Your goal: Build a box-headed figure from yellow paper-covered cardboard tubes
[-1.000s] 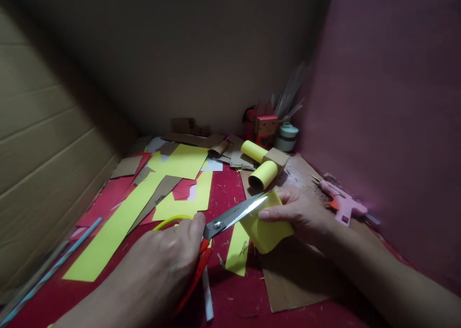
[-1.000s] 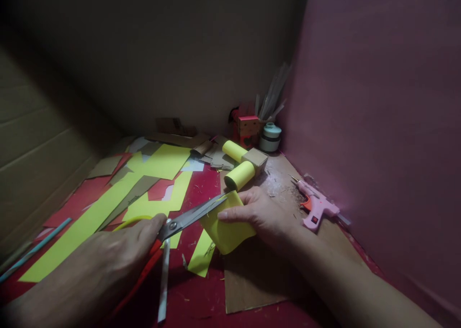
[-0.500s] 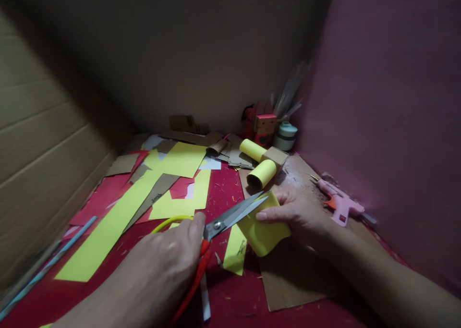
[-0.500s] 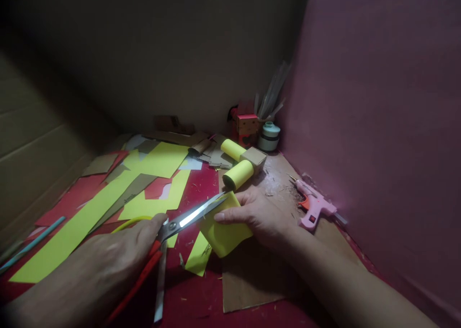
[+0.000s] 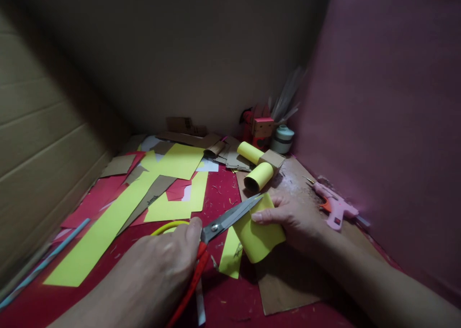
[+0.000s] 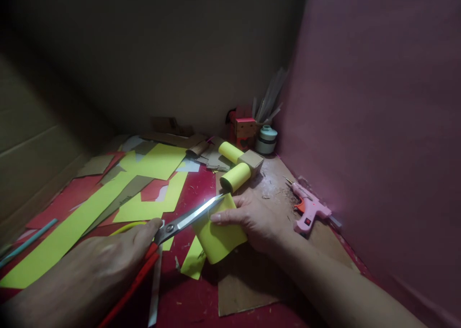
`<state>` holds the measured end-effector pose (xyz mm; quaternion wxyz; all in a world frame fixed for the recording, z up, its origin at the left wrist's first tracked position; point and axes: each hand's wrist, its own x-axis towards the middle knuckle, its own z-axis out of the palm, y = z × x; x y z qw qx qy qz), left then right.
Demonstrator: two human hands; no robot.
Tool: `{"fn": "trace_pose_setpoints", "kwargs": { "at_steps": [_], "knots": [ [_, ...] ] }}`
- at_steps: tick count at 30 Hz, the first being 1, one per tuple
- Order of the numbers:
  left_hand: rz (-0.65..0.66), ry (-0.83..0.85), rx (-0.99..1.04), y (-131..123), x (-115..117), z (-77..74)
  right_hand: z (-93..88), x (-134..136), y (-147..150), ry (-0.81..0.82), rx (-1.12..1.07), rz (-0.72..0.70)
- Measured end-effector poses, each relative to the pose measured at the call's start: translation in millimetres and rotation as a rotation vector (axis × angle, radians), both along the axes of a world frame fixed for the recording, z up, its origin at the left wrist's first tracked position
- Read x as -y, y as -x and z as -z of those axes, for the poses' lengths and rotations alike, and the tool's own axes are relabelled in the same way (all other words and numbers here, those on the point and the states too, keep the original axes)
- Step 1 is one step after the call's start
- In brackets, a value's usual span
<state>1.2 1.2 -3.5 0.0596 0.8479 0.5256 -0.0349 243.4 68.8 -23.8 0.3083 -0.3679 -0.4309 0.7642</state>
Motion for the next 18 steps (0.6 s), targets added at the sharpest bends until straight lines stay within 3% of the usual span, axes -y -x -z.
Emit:
{"fn": "trace_pose_setpoints", "kwargs": {
  "at_steps": [4, 8, 10, 15, 18],
  "knots": [
    [-0.030, -0.033, 0.050, -6, -1, -3.8, 0.8, 0, 1, -0.004, 0.000, 0.014],
    [-0.029, 0.006, -0.102, -13, -1, -5.9, 2.5, 0, 1, -0.027, -0.026, 0.007],
    [-0.013, -0.023, -0.164, -11, 0, 0.4, 2.5, 0, 1, -0.027, -0.033, -0.001],
    [0.038, -0.279, -0.118, 5, 2, 28.1, 1.5, 0, 3, -0.014, -0.014, 0.008],
    [0.073, -0.351, -0.090, 11, 2, 34.5, 2.0, 0, 3, -0.002, -0.014, 0.008]
  ]
}}
